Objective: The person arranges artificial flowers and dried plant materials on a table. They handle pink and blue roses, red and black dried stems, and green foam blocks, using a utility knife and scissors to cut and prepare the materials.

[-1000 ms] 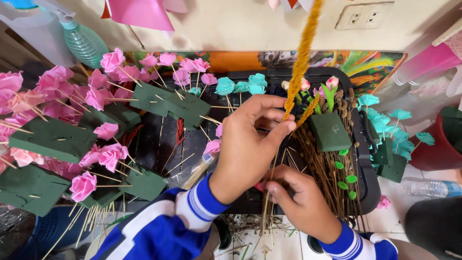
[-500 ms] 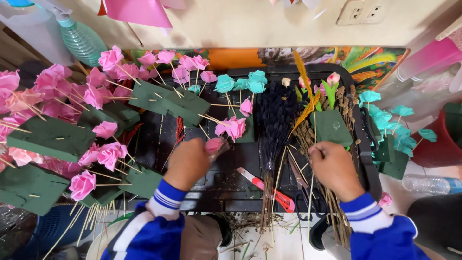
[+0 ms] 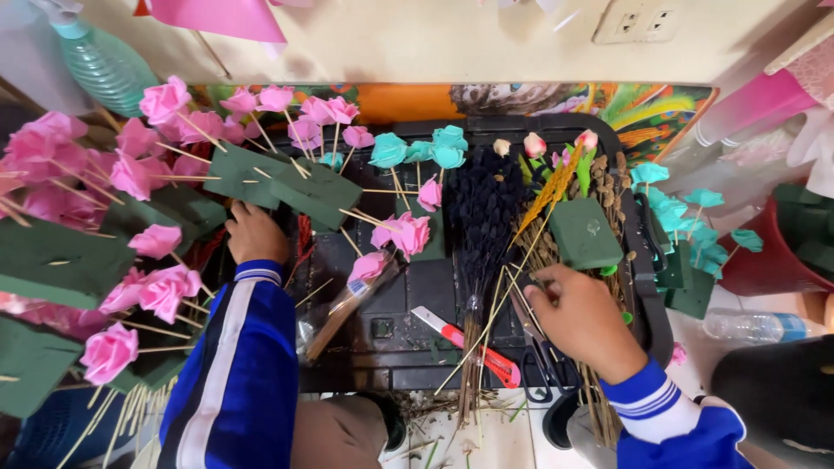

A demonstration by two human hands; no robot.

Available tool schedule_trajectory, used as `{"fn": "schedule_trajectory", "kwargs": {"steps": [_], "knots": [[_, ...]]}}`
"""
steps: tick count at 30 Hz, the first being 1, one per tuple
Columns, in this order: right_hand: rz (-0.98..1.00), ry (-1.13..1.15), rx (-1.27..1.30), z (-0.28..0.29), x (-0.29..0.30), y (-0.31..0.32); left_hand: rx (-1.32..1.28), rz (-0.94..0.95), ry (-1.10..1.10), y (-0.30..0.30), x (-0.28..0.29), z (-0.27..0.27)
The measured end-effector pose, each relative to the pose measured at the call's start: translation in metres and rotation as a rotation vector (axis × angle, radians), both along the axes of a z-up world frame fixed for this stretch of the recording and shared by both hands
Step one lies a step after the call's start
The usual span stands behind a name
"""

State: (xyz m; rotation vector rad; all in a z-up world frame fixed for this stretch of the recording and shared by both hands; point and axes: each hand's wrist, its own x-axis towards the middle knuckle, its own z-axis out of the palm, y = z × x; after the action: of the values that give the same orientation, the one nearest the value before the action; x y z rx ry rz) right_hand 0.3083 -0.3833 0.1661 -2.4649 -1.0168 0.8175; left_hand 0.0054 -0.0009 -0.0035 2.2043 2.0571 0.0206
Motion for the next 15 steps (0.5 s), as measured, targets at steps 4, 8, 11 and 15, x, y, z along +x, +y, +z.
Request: {"fn": "schedule_trajectory", "kwargs": {"steps": [4,8,11,15], "knots": [[0.042,0.048,0.053,0.008,-0.003,-0.002,0.063,-0.057,0.125,0.016,-0.007,-0.018],[-0.003,0.027,0.010,-0.003,-0.002,-0.003,0.085,-0.021,0.094,0.046,-0.013,-0.037],[-0.009,0.034,0.004,-0.002,-0.002,-0.003,0.138,0.003,0.030,0.059,-0.016,-0.049],[0.002,0.057,-0.003,0.001,-0.004,-0.002,0.236,-0.012,0.107,0.053,-0.014,-0.050]]}}
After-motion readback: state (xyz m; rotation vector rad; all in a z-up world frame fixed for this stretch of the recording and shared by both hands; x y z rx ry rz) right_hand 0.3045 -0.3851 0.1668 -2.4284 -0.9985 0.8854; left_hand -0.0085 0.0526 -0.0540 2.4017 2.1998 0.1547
